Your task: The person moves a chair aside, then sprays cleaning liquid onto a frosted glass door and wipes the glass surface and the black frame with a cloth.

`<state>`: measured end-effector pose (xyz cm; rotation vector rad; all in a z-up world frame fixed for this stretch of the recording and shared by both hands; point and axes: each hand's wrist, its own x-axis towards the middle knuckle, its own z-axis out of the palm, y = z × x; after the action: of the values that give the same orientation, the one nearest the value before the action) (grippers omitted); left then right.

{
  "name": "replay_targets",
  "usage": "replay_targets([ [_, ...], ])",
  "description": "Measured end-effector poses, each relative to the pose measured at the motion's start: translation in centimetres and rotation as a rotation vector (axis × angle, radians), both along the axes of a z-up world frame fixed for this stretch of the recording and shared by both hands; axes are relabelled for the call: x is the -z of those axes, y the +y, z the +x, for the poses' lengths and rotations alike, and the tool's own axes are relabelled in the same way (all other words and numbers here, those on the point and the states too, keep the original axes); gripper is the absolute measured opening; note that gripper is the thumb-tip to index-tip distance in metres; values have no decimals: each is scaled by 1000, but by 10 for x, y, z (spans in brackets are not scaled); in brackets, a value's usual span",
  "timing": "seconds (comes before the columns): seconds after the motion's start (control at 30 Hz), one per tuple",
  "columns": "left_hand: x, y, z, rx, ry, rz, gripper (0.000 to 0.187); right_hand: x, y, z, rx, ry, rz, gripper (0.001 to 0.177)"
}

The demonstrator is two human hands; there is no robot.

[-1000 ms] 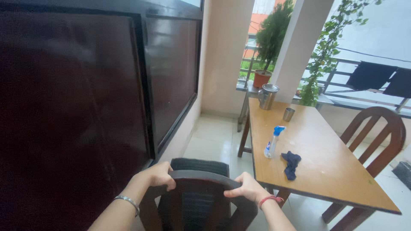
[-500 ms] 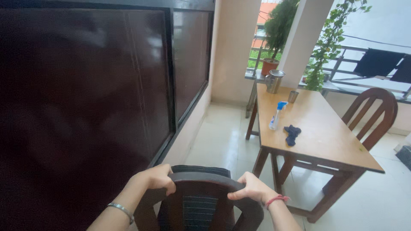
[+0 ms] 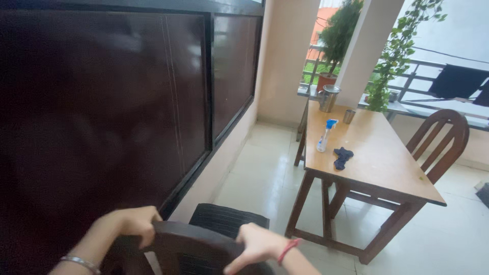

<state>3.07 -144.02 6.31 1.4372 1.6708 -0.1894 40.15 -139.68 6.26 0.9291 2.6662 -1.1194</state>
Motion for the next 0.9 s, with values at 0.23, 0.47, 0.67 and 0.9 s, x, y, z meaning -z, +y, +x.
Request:
replay_targets([
  [0.23,-15,-12,-33,-55,137,-164,49,34,-22,-40,-133,41,114,82],
  [0.47,-19,10,-19,-6,451,-521,67,24,-20,4,-188,425,-231,54],
  [0.67,-15,68,8,58,515,-602,68,32,104,114,374,563,-220,78],
  [0.9,-47,203,131,156,376,51,75,62,257,243,985,566,186,91],
])
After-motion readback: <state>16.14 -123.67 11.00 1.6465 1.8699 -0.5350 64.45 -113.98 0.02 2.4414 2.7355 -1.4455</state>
